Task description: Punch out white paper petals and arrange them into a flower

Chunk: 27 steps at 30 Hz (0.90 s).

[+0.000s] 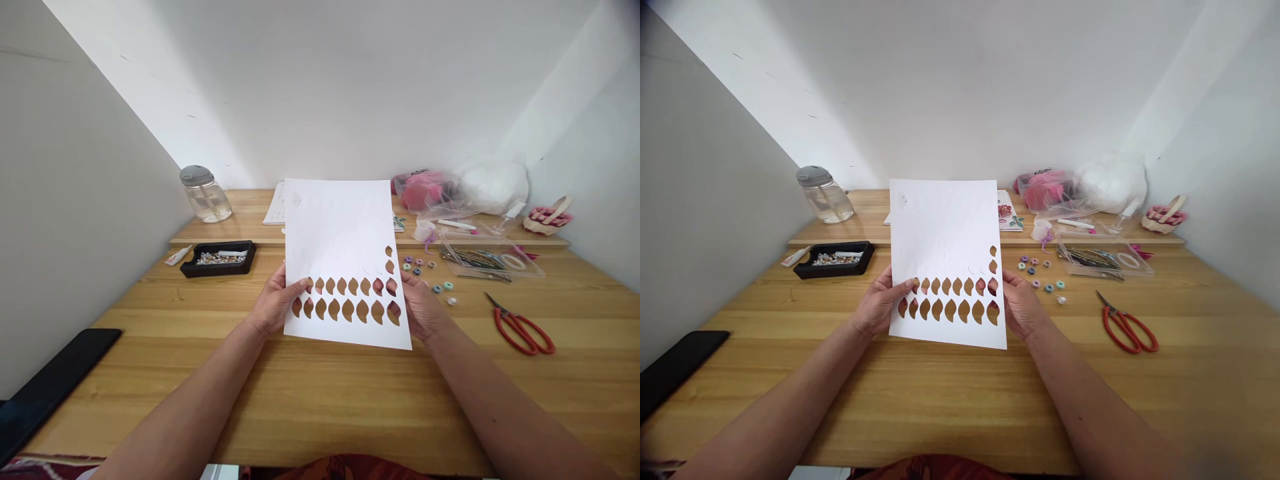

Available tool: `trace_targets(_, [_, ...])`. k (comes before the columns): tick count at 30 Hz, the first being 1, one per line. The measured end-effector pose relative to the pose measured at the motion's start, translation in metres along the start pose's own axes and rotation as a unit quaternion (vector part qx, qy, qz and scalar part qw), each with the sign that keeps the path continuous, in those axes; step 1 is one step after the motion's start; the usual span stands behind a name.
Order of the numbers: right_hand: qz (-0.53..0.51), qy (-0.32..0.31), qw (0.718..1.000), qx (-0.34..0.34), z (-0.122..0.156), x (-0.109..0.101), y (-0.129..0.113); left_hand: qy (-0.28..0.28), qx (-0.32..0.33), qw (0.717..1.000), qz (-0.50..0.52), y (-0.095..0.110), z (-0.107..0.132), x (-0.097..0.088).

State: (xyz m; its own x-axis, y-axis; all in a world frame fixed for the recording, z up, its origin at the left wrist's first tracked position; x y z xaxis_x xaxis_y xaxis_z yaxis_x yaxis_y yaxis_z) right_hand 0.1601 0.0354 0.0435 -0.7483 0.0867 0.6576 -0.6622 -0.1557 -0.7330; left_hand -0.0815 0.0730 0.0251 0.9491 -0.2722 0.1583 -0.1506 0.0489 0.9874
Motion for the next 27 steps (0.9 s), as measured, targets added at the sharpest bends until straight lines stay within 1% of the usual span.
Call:
trace_targets(6, [0.016,0.009,1.0,-0.023,0.002,0.003,-0.002,0.003,-0.007,1.0,-0.007,0.002,0.0,0.0])
trace_targets(10, [0.027,0.02,0.998,-0.049,0.002,0.002,-0.003,0.003,-0.016,1.0,-0.01,0.003,0.0,0.001])
trace_targets(12, [0.027,0.02,0.998,-0.052,0.002,0.001,-0.003,0.003,-0.016,1.0,-0.007,0.003,0.0,0.001])
trace_targets(14, [0.011,0.014,0.999,-0.045,0.002,0.001,-0.002,0.004,-0.016,1.0,-0.005,0.002,0.0,0.001])
trace_targets(18, [-0.012,-0.008,1.0,0.003,0.002,0.002,0.0,0.005,-0.019,1.0,-0.015,0.0,0.0,0.0])
trace_targets(20, [-0.009,0.004,1.0,0.011,0.0,-0.002,0.0,0.009,-0.014,1.0,-0.022,-0.001,0.0,-0.001])
trace_targets(22, [-0.021,0.037,0.999,-0.006,-0.005,-0.008,-0.002,0.011,-0.005,1.0,-0.026,-0.001,0.0,-0.002])
trace_targets(24, [-0.033,0.06,0.997,-0.04,-0.009,-0.014,-0.005,0.01,0.007,0.999,-0.033,0.0,0.0,-0.002])
trace_targets(27, [0.003,0.054,0.995,-0.078,-0.01,-0.016,-0.008,0.006,0.02,0.998,-0.056,0.001,0.001,-0.001])
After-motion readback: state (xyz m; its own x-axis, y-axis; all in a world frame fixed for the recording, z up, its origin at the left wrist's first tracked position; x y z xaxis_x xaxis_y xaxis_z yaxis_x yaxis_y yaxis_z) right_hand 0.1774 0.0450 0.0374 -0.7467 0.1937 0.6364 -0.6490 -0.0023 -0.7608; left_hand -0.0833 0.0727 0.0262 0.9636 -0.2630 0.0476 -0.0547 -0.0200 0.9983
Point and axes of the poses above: each hand's wrist, its own z-axis away from the middle knuckle, its own x-axis out of the palm, y = z × x, the point moved 4 cm from there along -z, towards the middle knuckle, and after that the axes turned 14 degrees about -z, right-handed, at the moved point
